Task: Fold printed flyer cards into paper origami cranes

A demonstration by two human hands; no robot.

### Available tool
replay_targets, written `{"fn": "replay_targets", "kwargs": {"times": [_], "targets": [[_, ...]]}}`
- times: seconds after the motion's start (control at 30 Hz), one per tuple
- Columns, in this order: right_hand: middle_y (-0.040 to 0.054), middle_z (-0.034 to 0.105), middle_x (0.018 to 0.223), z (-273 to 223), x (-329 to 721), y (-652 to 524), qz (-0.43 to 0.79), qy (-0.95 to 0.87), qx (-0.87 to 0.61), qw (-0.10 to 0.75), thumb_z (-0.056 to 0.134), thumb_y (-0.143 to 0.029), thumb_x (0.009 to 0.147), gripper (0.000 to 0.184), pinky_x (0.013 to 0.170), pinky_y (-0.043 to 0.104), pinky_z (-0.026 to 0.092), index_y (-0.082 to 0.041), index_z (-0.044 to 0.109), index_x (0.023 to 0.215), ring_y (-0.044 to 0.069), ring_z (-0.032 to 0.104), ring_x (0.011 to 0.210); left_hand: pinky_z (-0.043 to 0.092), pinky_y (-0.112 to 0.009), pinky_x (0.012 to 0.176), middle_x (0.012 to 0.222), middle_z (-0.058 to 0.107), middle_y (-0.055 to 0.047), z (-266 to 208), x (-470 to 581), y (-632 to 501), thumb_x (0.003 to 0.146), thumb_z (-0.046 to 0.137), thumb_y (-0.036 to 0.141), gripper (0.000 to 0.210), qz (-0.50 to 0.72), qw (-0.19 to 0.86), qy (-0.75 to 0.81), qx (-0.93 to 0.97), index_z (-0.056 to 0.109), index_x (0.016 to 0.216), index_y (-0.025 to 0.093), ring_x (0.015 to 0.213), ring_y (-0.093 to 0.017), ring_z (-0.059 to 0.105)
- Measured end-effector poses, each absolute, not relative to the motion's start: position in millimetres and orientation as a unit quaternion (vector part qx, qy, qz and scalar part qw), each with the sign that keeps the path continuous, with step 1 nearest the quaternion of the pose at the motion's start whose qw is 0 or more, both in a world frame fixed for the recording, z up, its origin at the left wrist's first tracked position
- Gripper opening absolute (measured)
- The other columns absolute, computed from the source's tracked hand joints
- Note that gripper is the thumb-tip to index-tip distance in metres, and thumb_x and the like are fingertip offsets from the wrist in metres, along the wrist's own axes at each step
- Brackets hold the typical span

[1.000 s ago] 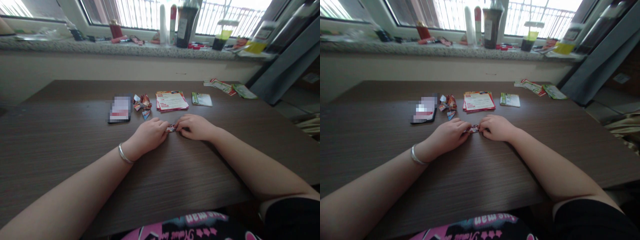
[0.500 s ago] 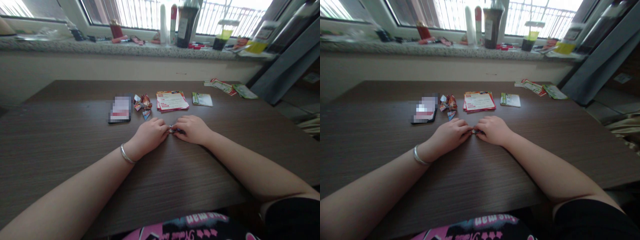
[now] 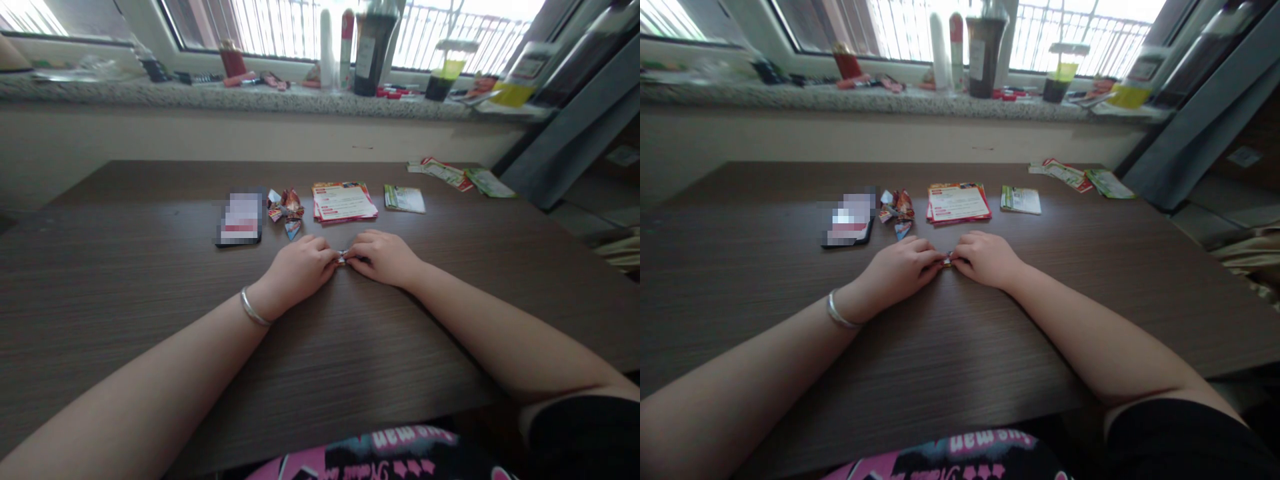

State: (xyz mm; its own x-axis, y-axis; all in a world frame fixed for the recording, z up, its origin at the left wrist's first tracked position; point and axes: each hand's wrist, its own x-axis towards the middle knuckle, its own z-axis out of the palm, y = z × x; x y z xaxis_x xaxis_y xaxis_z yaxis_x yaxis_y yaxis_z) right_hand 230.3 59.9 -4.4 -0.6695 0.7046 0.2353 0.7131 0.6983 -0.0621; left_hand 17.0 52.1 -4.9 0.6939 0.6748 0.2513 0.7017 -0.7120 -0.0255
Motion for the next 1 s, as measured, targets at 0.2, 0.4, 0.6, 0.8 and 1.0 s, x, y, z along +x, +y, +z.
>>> {"fn": "replay_targets", "kwargs": {"times": [0.2,0.4,0.6,0.8,1.0], "targets": [[0.0070,0.068,0.093,-2,224,55,-0.015,-0.903,-0.414,0.117,0.050,-0.029,0.091,0.024,0.071,0.030,0.040,-0.019,0.071,0.094,0.019,0.059,0.085,0.049,-0.032,0.076,0.091,0.065,-0.009,-3,18,52,0.095,0.048,0.028,0.026,-0.110,0.062,-0.365,-0.923,0.071,0.098,0.017,0.087,-0.020,0.058],[0.0056,0.067,0.085,-3,219,53,0.055,-0.882,-0.445,0.149,0.053,-0.024,0.085,0.015,0.075,0.029,0.042,-0.018,0.067,0.082,0.019,0.058,0.084,0.048,-0.031,0.075,0.090,0.064,-0.007,-4,18,54,0.094,0.049,0.025,0.022,-0.116,0.041,-0.357,-0.926,0.070,0.090,0.017,0.084,-0.019,0.059],[0.0046,0.067,0.080,-6,217,56,0.115,-0.855,-0.480,0.161,0.052,-0.025,0.085,0.017,0.070,0.028,0.040,-0.017,0.066,0.079,0.017,0.057,0.077,0.048,-0.031,0.078,0.090,0.064,-0.006,-11,18,58,0.093,0.051,0.023,0.018,-0.146,0.003,-0.356,-0.923,0.069,0.093,0.017,0.086,-0.019,0.058],[0.0024,0.067,0.078,-5,218,59,0.153,-0.832,-0.507,0.166,0.054,-0.027,0.084,0.015,0.062,0.025,0.035,-0.018,0.066,0.081,0.014,0.055,0.070,0.047,-0.032,0.079,0.094,0.064,-0.007,-12,18,59,0.091,0.052,0.021,0.018,-0.157,-0.009,-0.355,-0.921,0.066,0.101,0.017,0.087,-0.019,0.058],[0.0031,0.066,0.082,-7,220,60,0.131,-0.833,-0.514,0.157,0.055,-0.028,0.085,0.014,0.064,0.025,0.037,-0.019,0.065,0.083,0.015,0.056,0.074,0.047,-0.033,0.079,0.092,0.063,-0.008,-14,18,60,0.095,0.049,0.025,0.022,-0.163,-0.009,-0.363,-0.918,0.068,0.102,0.018,0.087,-0.019,0.057]]}}
